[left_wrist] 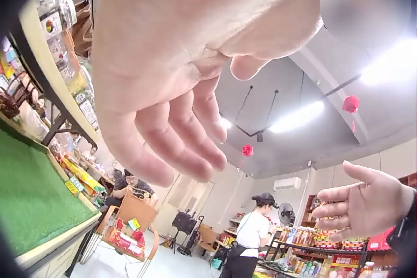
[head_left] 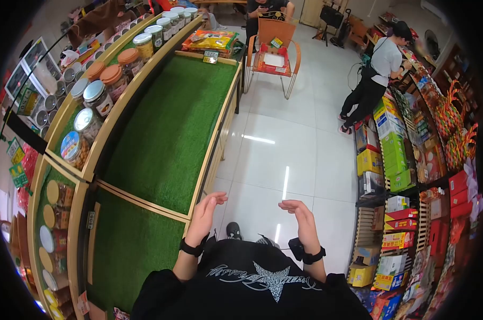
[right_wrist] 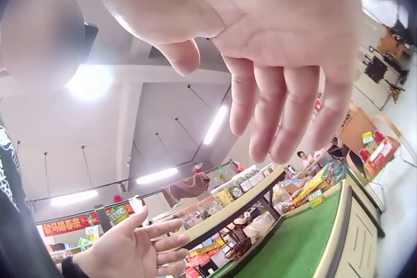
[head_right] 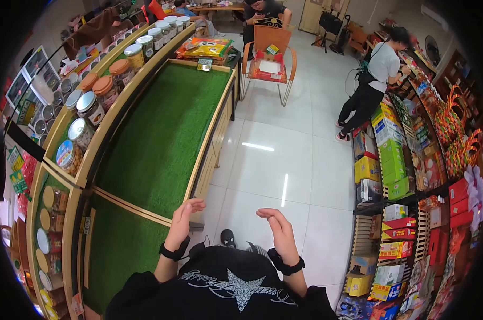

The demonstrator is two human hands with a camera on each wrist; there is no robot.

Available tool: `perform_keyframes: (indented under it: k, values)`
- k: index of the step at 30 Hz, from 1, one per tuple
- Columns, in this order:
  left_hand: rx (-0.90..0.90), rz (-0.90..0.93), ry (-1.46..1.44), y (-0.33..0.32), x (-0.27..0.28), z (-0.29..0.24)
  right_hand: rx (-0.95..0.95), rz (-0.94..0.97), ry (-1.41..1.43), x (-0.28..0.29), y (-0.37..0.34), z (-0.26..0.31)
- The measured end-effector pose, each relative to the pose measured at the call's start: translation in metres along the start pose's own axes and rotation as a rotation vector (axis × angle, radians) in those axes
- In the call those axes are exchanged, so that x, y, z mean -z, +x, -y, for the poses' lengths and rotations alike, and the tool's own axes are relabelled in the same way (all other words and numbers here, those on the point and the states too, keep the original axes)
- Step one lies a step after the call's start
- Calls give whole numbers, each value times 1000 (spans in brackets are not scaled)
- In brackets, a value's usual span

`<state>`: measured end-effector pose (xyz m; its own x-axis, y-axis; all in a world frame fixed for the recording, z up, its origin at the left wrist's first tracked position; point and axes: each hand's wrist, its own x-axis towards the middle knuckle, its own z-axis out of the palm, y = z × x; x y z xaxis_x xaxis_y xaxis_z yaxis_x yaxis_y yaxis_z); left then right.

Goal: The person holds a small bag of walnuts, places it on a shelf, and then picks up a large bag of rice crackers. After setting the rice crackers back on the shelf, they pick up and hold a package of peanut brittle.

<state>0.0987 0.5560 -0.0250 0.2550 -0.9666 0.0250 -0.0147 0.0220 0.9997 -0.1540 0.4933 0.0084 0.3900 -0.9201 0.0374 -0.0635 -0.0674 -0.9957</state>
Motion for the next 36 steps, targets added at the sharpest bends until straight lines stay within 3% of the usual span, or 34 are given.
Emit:
perform_keyframes:
  k: [7, 14, 19, 28, 36]
  values:
    - [79, 51, -4, 37, 0, -6, -163, 33, 74, 7, 44, -35]
    - [120, -181, 13, 102, -27, -1, -86, 194, 151, 29, 151, -45]
    - [64, -184, 19, 172, -66, -13, -25, 284, 62, 66, 224, -21]
    - [-14, -189, -29, 277, -141, -13, -60, 117, 69, 174, 307, -34]
    - [62, -155, 16, 322, -154, 5, -143, 150, 84, 187, 347, -59]
